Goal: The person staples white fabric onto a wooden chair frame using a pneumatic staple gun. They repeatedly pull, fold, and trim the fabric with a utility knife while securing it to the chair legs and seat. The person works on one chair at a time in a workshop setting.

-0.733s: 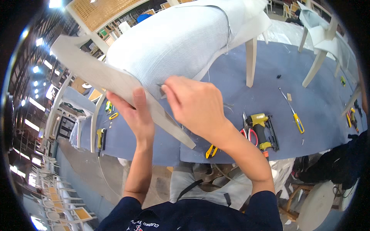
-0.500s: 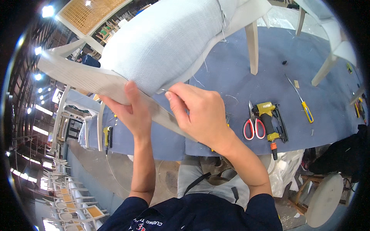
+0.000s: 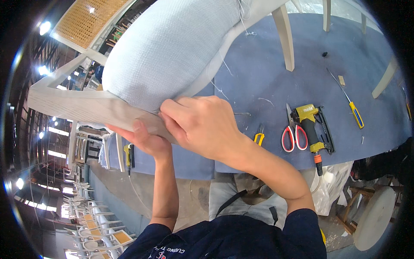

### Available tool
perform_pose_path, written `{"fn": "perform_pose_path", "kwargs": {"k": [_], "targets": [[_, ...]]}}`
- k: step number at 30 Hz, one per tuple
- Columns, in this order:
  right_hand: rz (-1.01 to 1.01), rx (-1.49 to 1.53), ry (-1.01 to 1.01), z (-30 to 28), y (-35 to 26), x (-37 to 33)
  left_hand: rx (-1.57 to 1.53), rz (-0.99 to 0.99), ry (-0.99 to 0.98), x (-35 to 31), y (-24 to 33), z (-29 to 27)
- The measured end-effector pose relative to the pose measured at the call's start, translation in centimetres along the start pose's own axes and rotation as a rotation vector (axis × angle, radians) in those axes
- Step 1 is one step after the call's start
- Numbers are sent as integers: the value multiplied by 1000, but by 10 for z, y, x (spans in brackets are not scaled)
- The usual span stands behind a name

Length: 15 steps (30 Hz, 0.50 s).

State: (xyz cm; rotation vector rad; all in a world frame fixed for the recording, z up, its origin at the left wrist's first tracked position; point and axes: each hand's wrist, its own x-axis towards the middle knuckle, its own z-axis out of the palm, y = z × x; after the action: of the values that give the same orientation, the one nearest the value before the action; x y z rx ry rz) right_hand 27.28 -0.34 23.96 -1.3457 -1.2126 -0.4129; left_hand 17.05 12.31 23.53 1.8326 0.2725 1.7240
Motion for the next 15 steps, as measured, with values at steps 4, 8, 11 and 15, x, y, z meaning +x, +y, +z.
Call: {"fn": "perform_pose_path", "kwargs": {"k": [4, 8, 11, 15], "targets": [[35, -149, -9, 2, -13, 0, -133, -109, 19, -2, 5, 3], [13, -157, -34, 6, -17, 2, -78, -67, -12, -2, 2, 0], [-130, -72, -26, 5, 3, 3, -22, 12, -39, 1, 3, 0], [-114, -67, 2, 11, 0, -2, 82, 58, -22, -4, 2, 1]]}}
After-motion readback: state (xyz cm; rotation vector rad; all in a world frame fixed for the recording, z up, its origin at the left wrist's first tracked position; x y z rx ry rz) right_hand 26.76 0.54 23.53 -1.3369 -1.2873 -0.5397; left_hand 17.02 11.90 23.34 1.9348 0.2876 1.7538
